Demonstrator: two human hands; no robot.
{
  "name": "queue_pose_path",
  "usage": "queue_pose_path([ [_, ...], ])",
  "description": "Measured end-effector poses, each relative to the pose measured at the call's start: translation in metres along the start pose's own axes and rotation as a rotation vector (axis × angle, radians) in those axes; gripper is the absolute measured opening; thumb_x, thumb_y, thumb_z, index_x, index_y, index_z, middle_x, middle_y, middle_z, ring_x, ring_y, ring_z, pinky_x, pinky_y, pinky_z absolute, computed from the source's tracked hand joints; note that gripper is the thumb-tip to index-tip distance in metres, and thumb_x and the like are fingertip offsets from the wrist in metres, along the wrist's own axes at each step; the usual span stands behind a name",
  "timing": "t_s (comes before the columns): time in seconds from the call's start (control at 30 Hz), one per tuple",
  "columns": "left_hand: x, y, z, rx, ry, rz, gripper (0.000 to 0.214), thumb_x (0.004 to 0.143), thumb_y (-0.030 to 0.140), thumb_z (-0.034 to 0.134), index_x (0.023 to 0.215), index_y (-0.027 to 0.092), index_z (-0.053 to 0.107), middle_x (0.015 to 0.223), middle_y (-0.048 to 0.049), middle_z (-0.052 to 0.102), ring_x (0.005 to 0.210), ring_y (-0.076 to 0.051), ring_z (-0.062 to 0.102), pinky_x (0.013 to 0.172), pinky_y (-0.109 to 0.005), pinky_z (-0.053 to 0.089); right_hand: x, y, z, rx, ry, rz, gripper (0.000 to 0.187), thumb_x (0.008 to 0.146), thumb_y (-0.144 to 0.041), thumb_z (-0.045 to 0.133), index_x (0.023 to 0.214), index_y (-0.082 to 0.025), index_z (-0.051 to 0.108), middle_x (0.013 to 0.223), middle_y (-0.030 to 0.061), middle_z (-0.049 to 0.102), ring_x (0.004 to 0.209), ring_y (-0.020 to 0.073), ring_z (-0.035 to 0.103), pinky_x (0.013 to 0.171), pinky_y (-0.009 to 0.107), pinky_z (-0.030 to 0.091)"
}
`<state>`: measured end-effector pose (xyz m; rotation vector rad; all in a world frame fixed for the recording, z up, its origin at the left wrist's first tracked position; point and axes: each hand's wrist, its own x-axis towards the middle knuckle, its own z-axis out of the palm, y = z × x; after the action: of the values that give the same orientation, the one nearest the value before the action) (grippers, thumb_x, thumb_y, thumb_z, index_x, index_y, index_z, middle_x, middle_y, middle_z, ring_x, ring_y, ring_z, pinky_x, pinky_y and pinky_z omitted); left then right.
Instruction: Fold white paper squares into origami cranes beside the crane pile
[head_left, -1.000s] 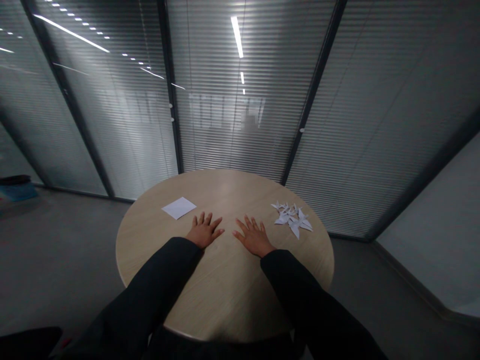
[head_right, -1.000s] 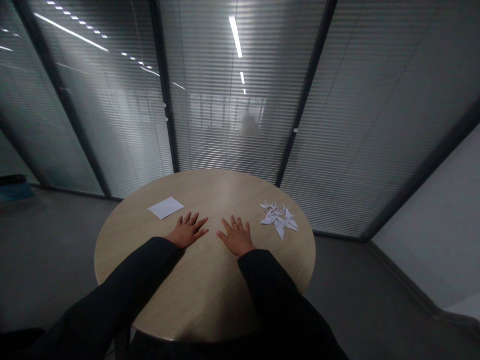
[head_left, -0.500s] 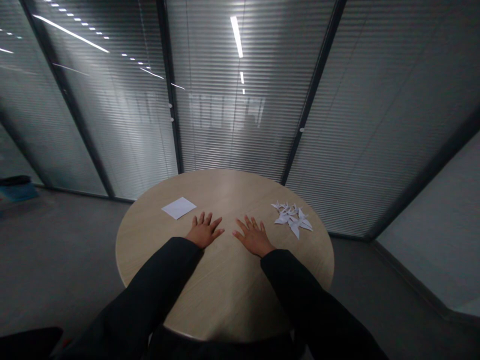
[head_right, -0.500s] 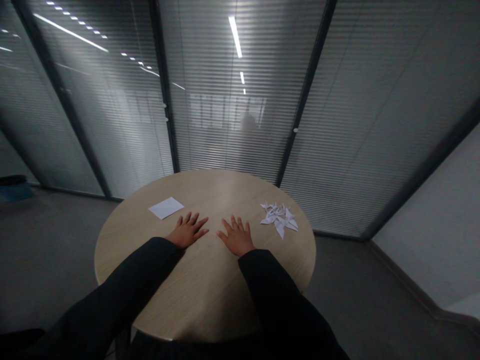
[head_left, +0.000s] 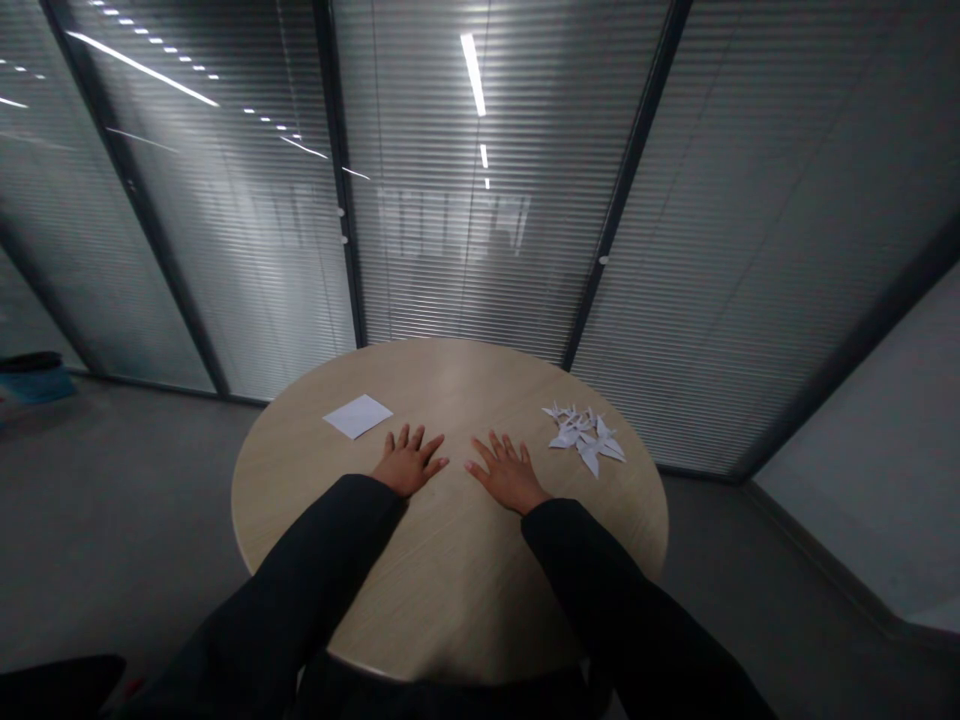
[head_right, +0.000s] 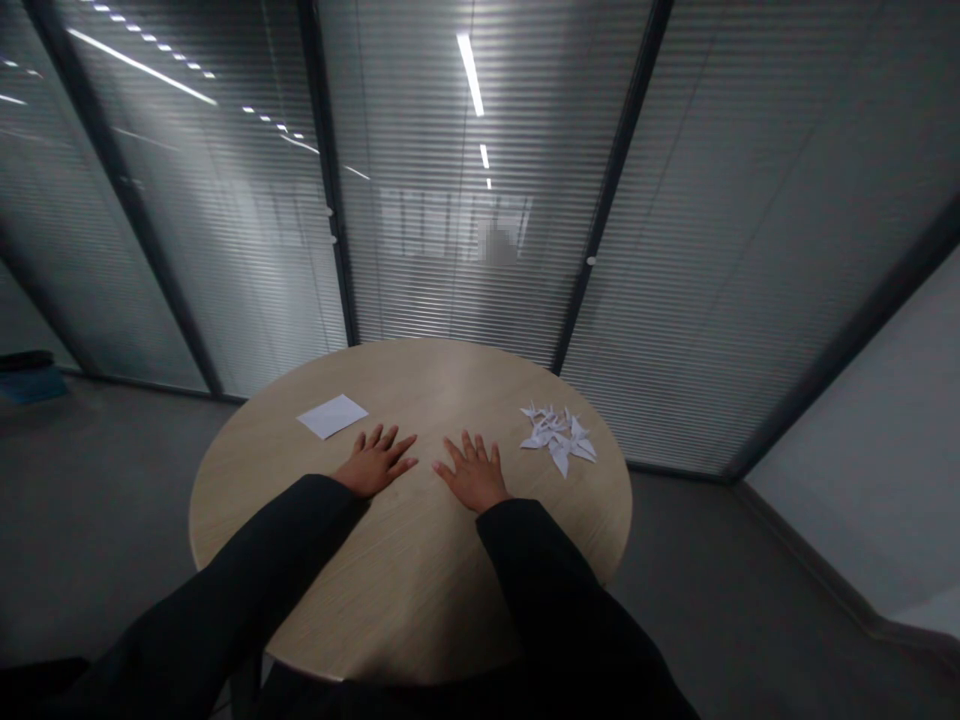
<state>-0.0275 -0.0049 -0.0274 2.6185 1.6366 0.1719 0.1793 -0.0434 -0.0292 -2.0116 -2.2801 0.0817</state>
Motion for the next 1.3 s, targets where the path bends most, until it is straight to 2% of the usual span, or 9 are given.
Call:
queue_pose_path([
  [0.4,0.0015,-0.0014,0.0034,0.01,0.019,-0.004,0.062,0.091,0.061,0.024,0.145,0.033,0.031,0.154,-0.0102,0.027,0.141,-0.038,0.017,0.109,-0.06,0.015,0.0001,0.0002,0.0008,-0.009,-0.009,0.001,0.065,0.092,-0.061,0.021,0.148,-0.03,0.021,0.157,0.0099,0.015,0.144,0.0313,0.013,0.112,0.054,0.008],
  [1.3,0.0011,-0.0003,0.0011,0.016,0.0,0.001,0.062,0.091,0.061,0.023,0.146,0.032,0.03,0.154,-0.0121,0.027,0.141,-0.038,0.017,0.108,-0.06,0.016,0.0015,0.0015,0.0017,0.014,0.012,-0.003,0.063,0.093,-0.061,0.024,0.147,-0.029,0.025,0.156,0.0113,0.018,0.143,0.0322,0.015,0.111,0.056,0.01],
])
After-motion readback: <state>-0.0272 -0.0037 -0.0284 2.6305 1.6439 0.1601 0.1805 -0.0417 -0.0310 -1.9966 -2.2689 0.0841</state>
